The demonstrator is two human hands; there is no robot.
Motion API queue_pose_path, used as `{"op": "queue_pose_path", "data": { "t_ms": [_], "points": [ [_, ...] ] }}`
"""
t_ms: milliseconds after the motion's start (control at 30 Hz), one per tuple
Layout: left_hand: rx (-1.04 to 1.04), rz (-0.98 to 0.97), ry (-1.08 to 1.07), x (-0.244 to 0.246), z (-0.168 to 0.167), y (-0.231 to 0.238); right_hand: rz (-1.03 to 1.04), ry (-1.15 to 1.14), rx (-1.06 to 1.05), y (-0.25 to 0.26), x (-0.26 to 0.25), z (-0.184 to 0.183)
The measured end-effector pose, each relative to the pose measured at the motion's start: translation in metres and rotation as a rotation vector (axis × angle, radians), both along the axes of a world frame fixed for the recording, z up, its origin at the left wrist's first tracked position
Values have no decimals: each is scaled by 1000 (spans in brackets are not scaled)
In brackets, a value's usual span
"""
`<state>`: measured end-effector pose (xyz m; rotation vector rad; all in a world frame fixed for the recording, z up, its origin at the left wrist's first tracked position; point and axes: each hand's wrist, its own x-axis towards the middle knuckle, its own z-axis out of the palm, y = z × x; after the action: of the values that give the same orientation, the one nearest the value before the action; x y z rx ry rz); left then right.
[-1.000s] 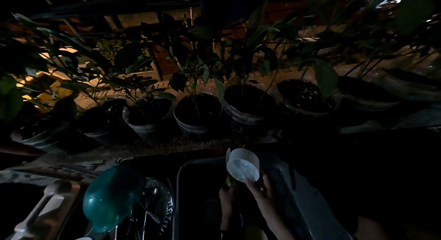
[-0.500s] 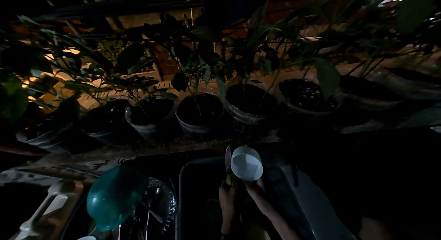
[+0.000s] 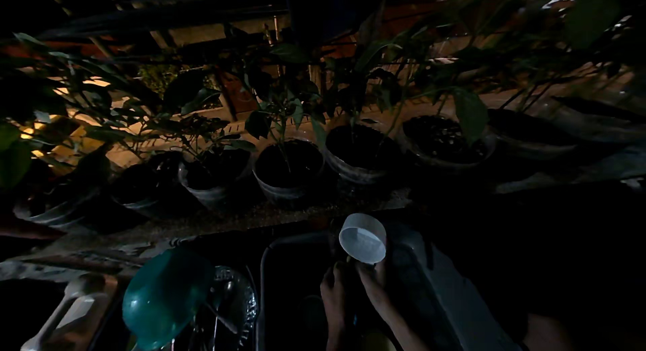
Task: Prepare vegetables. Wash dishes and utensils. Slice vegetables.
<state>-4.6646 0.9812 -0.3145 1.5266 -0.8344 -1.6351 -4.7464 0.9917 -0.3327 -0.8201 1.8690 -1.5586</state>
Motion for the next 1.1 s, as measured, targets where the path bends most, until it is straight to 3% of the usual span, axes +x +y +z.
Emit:
{"op": "queue_pose_path", "data": {
  "t_ms": [200, 600, 733, 1000, 1100],
  "points": [
    [213, 73, 223, -7, 1, -8, -20, -29, -37, -3, 4, -5],
    [219, 149, 427, -19, -1, -12, -12, 103, -65, -4, 11, 14],
    [250, 53, 550, -10, -5, -15, 28, 19, -47, -1, 0, 14],
    [170, 31, 436, -9, -7, -14, 133, -217, 71, 9, -8, 33],
    [56, -47, 304, -11, -6, -10, 198, -162, 163, 10, -12, 40]
  ]
}}
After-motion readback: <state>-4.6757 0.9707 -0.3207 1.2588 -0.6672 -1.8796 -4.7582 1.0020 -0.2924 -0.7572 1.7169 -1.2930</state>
